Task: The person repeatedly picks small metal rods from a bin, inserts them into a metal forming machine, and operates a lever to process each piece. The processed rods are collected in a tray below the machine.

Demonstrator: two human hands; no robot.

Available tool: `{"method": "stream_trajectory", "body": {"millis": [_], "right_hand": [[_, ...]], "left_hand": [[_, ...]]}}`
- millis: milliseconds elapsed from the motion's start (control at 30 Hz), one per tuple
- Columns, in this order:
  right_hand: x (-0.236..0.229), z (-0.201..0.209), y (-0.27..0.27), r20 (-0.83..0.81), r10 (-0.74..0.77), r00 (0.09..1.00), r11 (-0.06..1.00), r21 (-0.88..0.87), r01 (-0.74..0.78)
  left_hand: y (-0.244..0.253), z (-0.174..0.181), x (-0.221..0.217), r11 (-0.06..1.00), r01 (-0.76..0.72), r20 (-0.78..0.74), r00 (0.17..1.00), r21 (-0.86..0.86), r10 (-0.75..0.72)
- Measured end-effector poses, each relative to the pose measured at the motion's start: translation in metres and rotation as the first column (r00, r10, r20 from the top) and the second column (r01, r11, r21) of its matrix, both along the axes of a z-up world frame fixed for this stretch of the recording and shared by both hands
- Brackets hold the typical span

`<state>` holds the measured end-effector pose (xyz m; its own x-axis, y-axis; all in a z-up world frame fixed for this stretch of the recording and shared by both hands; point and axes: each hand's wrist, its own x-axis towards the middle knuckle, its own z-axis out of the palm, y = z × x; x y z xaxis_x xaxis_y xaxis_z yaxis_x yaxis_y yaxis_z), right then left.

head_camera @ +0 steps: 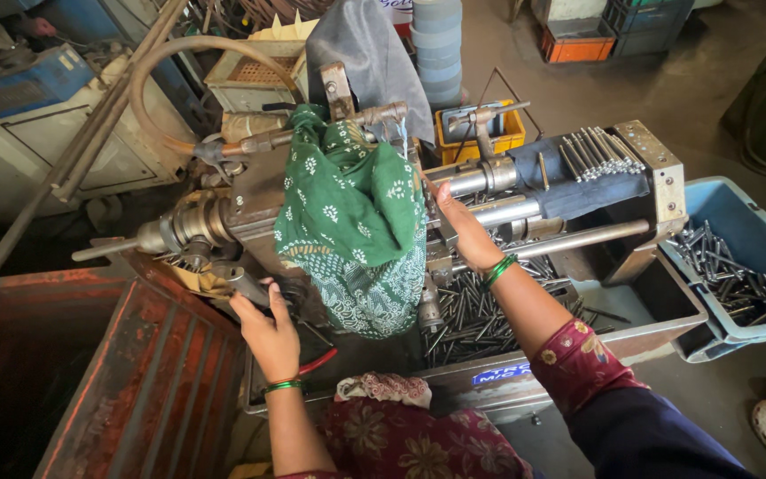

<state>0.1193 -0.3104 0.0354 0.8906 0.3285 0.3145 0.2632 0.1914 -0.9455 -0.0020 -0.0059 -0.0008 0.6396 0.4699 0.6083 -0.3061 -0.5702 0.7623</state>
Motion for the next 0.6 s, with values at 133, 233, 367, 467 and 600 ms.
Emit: {"method": "stream_trajectory", "body": {"millis": [133,233,367,467,600], "right_hand": [[-0.0017,0.0012,0.0004,0.004,0.009,1.0,1.0,0.012,-0.009],[-0.0023,0.0028,0.0007,0.007,0.005,1.0,1.0,0.016,-0.005],[-0.0037,0.005,0.0004,-0.002,0.02,1.0,1.0,0.013,-0.019],[-0.0051,0.007,0.0003,0.015,0.02,1.0,1.0,0.006,-0.02],[-0.0068,0.0083,-0.0005,0.006,0.024,1.0,1.0,-0.001,-0.024]], "left_hand": [[-0.0023,0.0017,-0.0012,1.0,-0.022,0.0,1.0,0.012,0.022],[-0.0039,0.0033,-0.002,1.0,-0.023,0.006,1.0,0.01,0.023],[-0.004,0.0043,-0.0017,1.0,-0.026,-0.008,1.0,0.002,0.026],[-0.004,0.0039,-0.0022,1.0,-0.026,-0.029,0.999,-0.011,0.026],[-0.0044,0.0032,-0.0019,1.0,-0.03,-0.016,0.999,0.002,0.03]]}}
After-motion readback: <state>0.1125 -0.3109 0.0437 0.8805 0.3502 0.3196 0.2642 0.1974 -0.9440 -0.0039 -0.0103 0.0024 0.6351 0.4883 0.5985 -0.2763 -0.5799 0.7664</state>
